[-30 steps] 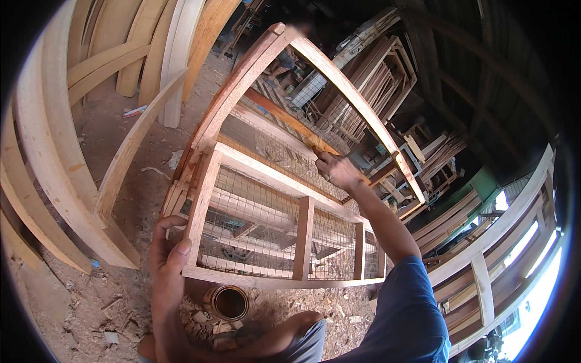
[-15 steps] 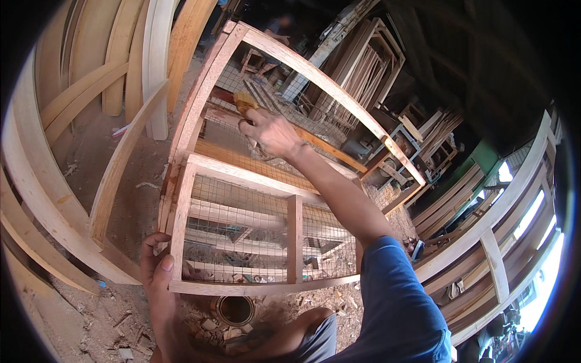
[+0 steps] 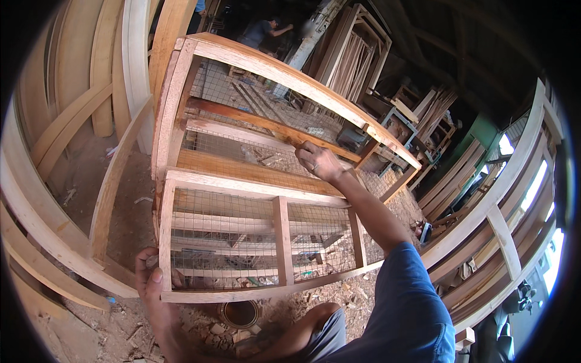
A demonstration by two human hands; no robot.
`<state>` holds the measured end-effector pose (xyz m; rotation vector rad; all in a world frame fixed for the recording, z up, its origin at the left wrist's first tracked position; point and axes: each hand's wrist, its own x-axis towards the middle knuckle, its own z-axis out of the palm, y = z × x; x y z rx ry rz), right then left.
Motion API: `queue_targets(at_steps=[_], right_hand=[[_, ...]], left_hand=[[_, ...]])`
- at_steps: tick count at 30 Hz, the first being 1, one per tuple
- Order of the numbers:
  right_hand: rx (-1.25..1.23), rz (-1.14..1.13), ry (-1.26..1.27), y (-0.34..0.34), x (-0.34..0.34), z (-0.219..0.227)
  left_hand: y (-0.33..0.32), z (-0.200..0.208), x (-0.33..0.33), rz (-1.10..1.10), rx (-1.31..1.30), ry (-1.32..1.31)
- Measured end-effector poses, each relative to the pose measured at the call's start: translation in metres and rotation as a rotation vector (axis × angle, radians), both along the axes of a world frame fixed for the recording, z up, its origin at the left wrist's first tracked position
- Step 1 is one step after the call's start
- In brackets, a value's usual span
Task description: The person applies varnish to a wooden frame using a brush, repeatedly dipping the brush into a can and coating the frame's surfaces. The person also handles a separate wooden panel, placing it aside before continuing to varnish the frame.
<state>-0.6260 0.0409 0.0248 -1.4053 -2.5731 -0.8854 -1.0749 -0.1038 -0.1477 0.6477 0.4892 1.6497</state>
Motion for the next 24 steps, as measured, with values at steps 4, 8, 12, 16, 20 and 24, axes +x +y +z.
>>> queue_targets(at_steps=[4,8,12,16,20,24], right_hand=[[0.061,-0.137,0.076,-0.041,0.043,0.006],[0.343,-0.098,0.191,-0.067,0.054,0.015],[0.263,-0.083,0.146,-0.041,0.015,0.017],[0.066,-0.033,0.098,0.024,-0.094,0.012],[-0.011,0.273,0.143,0.074,-0.207,0.017],[0.038,0.477,0.427,0.092,-0.24,0.029]], left_hand=[[0.001,0.002,-0.003,-0.039,0.059,0.007],[-0.001,0.002,-0.004,-0.04,0.052,0.002],[0.001,0.004,-0.003,-0.039,0.049,-0.001],[-0.001,0.005,-0.003,-0.029,0.025,-0.004],[-0.002,0.002,-0.005,-0.043,0.034,0.028],[0.0,-0.003,-0.006,-0.012,0.065,0.03]])
